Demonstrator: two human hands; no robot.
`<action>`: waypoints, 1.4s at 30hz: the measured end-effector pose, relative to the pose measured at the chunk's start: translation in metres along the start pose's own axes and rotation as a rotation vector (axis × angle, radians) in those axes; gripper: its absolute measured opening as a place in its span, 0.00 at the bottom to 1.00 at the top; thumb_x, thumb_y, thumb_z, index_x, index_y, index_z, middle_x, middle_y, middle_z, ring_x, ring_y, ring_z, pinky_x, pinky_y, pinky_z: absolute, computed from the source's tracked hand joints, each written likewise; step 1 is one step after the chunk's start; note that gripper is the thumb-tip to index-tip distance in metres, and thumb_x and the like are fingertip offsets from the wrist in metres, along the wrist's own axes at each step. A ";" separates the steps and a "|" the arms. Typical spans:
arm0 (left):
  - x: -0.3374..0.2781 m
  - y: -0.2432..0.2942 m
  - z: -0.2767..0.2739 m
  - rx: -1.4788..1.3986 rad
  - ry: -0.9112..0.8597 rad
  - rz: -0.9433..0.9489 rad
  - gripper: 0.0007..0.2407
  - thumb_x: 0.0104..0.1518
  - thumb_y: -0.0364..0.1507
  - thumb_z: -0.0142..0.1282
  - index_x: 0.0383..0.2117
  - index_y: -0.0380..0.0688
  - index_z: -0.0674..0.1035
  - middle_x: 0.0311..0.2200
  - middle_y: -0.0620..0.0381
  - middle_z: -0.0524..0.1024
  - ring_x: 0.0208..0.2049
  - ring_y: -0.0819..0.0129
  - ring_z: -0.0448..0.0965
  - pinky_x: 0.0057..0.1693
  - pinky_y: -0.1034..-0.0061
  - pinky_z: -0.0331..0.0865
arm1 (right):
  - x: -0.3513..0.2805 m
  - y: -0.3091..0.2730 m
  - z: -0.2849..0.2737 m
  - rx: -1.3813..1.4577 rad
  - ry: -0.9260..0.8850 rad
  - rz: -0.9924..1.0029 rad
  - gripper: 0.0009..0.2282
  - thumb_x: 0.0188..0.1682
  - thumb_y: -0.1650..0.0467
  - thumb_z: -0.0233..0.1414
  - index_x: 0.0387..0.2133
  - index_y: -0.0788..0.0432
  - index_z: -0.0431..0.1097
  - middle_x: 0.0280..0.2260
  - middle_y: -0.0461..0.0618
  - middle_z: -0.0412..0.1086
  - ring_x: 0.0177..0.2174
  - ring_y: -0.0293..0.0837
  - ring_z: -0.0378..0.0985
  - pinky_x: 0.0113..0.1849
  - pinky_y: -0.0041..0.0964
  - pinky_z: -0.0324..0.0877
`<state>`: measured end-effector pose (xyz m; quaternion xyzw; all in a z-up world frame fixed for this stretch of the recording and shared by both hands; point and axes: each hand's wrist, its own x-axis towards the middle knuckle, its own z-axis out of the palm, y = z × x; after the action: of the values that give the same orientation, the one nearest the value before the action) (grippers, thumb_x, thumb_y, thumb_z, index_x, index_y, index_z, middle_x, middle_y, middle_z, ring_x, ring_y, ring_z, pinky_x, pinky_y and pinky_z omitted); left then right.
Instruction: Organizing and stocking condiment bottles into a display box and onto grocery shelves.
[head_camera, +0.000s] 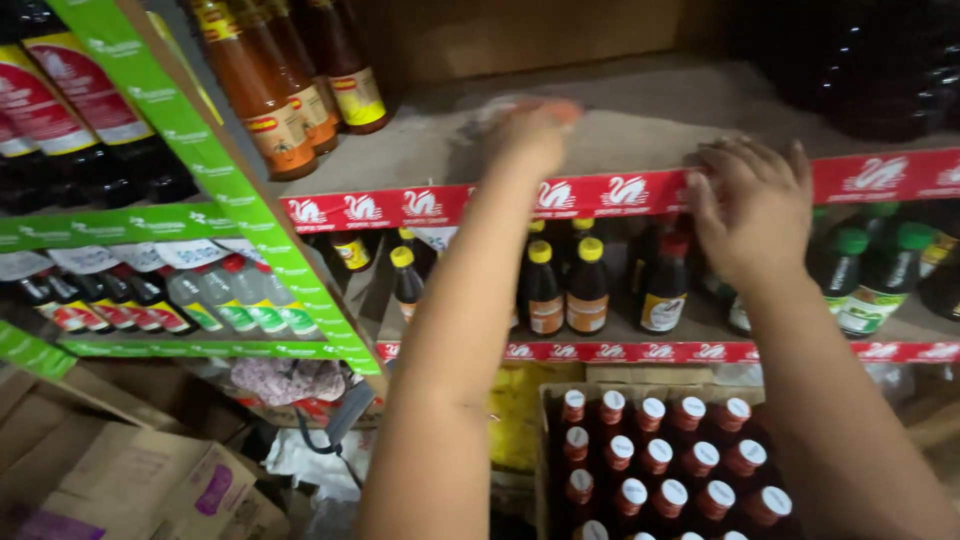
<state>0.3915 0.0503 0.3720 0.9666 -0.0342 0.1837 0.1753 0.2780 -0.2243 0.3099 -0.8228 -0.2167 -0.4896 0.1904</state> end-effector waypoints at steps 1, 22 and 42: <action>0.001 -0.022 -0.005 -0.139 0.026 -0.034 0.14 0.59 0.40 0.51 0.51 0.75 0.79 0.57 0.64 0.77 0.61 0.59 0.73 0.67 0.56 0.63 | 0.000 0.001 0.000 -0.010 0.010 0.001 0.11 0.63 0.63 0.52 0.48 0.59 0.75 0.53 0.54 0.74 0.61 0.55 0.70 0.66 0.67 0.51; -0.163 -0.105 -0.196 0.320 0.088 -0.302 0.09 0.51 0.31 0.60 0.35 0.45 0.86 0.41 0.49 0.82 0.47 0.51 0.82 0.52 0.61 0.74 | -0.013 0.017 0.016 0.000 0.066 -0.039 0.10 0.61 0.66 0.50 0.48 0.59 0.73 0.55 0.53 0.74 0.59 0.54 0.70 0.67 0.64 0.48; -0.106 -0.116 -0.087 -0.487 0.258 0.184 0.14 0.53 0.17 0.50 0.39 0.43 0.87 0.37 0.51 0.86 0.40 0.65 0.86 0.48 0.72 0.76 | -0.009 0.022 0.019 -0.001 0.055 -0.053 0.11 0.56 0.68 0.50 0.48 0.60 0.72 0.56 0.56 0.72 0.60 0.56 0.69 0.67 0.69 0.48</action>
<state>0.2777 0.1892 0.3710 0.8577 -0.1421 0.3067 0.3876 0.2997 -0.2344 0.2913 -0.8031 -0.2329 -0.5172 0.1827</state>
